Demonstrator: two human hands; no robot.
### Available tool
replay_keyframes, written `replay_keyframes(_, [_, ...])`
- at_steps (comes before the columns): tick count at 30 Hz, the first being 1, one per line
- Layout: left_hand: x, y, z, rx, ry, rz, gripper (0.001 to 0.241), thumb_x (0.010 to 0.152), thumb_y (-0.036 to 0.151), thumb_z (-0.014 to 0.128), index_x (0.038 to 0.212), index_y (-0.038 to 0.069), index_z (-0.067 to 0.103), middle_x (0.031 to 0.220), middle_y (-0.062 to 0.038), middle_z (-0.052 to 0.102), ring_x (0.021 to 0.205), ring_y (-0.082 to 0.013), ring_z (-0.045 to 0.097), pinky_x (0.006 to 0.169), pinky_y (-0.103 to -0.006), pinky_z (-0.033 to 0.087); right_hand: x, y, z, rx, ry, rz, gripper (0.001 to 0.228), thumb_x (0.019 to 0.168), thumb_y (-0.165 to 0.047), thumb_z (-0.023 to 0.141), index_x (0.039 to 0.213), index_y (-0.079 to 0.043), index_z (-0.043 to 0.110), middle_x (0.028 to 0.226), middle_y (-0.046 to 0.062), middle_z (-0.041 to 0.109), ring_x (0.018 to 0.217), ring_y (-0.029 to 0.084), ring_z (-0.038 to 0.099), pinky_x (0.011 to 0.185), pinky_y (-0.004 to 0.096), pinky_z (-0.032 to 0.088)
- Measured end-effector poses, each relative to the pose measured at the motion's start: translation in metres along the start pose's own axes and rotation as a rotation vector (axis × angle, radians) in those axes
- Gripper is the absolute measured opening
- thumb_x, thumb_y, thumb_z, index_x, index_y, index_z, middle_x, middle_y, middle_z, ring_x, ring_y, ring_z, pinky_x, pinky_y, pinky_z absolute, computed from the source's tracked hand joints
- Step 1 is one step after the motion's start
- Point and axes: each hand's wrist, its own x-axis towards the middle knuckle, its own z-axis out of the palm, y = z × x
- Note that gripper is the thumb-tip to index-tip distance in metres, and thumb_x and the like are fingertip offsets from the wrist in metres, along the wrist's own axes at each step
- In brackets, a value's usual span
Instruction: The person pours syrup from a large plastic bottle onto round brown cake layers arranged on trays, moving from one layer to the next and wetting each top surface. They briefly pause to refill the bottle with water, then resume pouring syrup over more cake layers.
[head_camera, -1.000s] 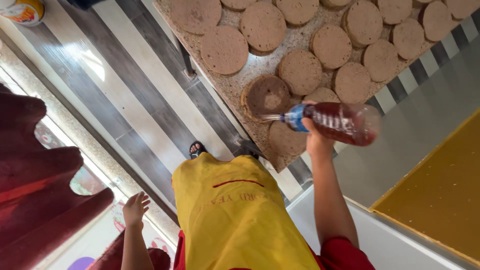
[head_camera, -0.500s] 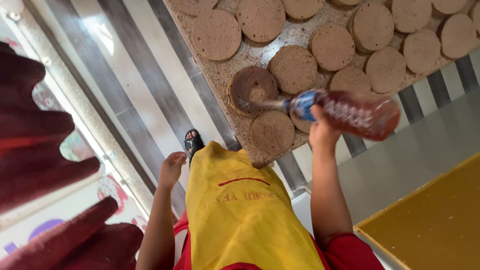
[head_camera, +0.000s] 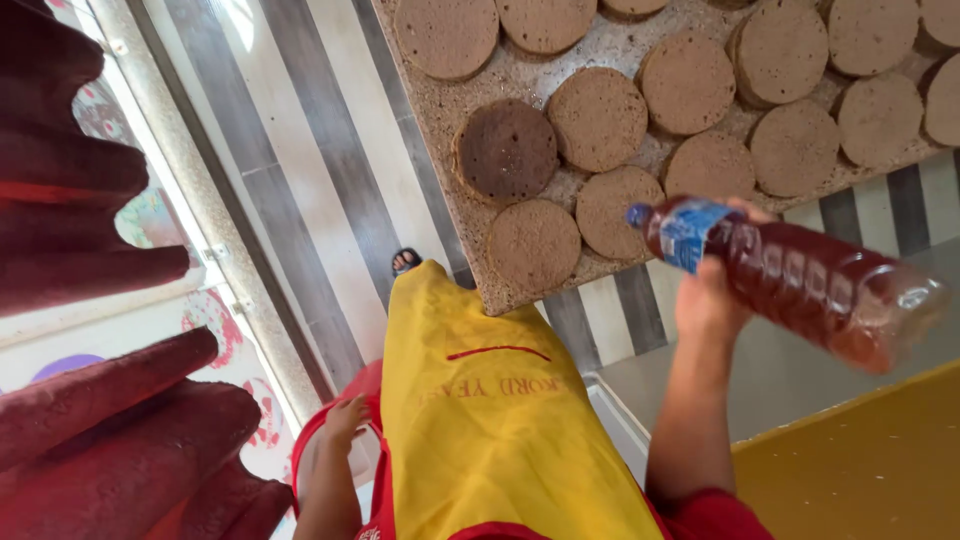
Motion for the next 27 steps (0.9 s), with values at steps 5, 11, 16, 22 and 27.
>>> replay_keyframes(5, [0.020,-0.002,-0.016,0.061,-0.081,-0.010,0.033,0.095,0.034,0.064,0.120,0.012,0.070,0.102,-0.004,0.075,0.083,-0.0191,0.070,0.071,-0.0399,0.054,-0.025,0.029,0.014,-0.053,-0.059,0.178,0.066,0.087,-0.022,0.092,0.142,-0.009,0.058,0.142,0.010,0.057,0.136,0.026,0.053,0.121,0.041,0.044])
replay_keyframes(11, [0.041,0.062,-0.032,-0.205,-0.096,0.250,0.035,0.098,0.031,0.063,0.121,0.005,0.066,0.104,-0.013,0.074,0.088,-0.0251,0.071,0.070,-0.0383,0.051,-0.048,0.040,-0.025,-0.057,-0.028,0.288,0.067,0.084,-0.019,0.090,0.141,-0.006,0.058,0.142,0.012,0.057,0.138,0.029,0.052,0.123,0.042,0.043])
replay_keyframes(16, [0.021,0.107,-0.041,-0.142,-0.015,0.334,0.037,0.098,0.029,0.064,0.121,0.001,0.067,0.108,-0.011,0.074,0.096,-0.0236,0.072,0.081,-0.0364,0.055,-0.036,0.096,-0.042,-0.058,0.288,0.119,0.075,0.081,-0.004,0.094,0.141,-0.012,0.049,0.144,0.004,0.053,0.138,0.024,0.047,0.123,0.039,0.037])
replay_keyframes(22, [0.030,0.099,-0.047,-0.013,-0.068,0.348,0.040,0.099,0.030,0.063,0.126,0.002,0.068,0.110,-0.011,0.075,0.097,-0.0229,0.072,0.083,-0.0366,0.055,-0.100,0.060,-0.010,-0.159,-0.054,0.278,0.064,0.084,-0.006,0.085,0.141,-0.007,0.055,0.143,0.014,0.064,0.134,0.026,0.058,0.122,0.041,0.046])
replay_keyframes(27, [0.057,0.068,-0.057,0.082,-0.078,0.253,0.040,0.097,0.032,0.065,0.125,0.003,0.069,0.110,-0.012,0.075,0.097,-0.0251,0.072,0.077,-0.0374,0.054,-0.060,0.074,-0.061,-0.159,0.330,0.074,0.065,0.084,0.007,0.085,0.140,-0.009,0.054,0.138,0.008,0.059,0.129,0.025,0.058,0.120,0.040,0.048])
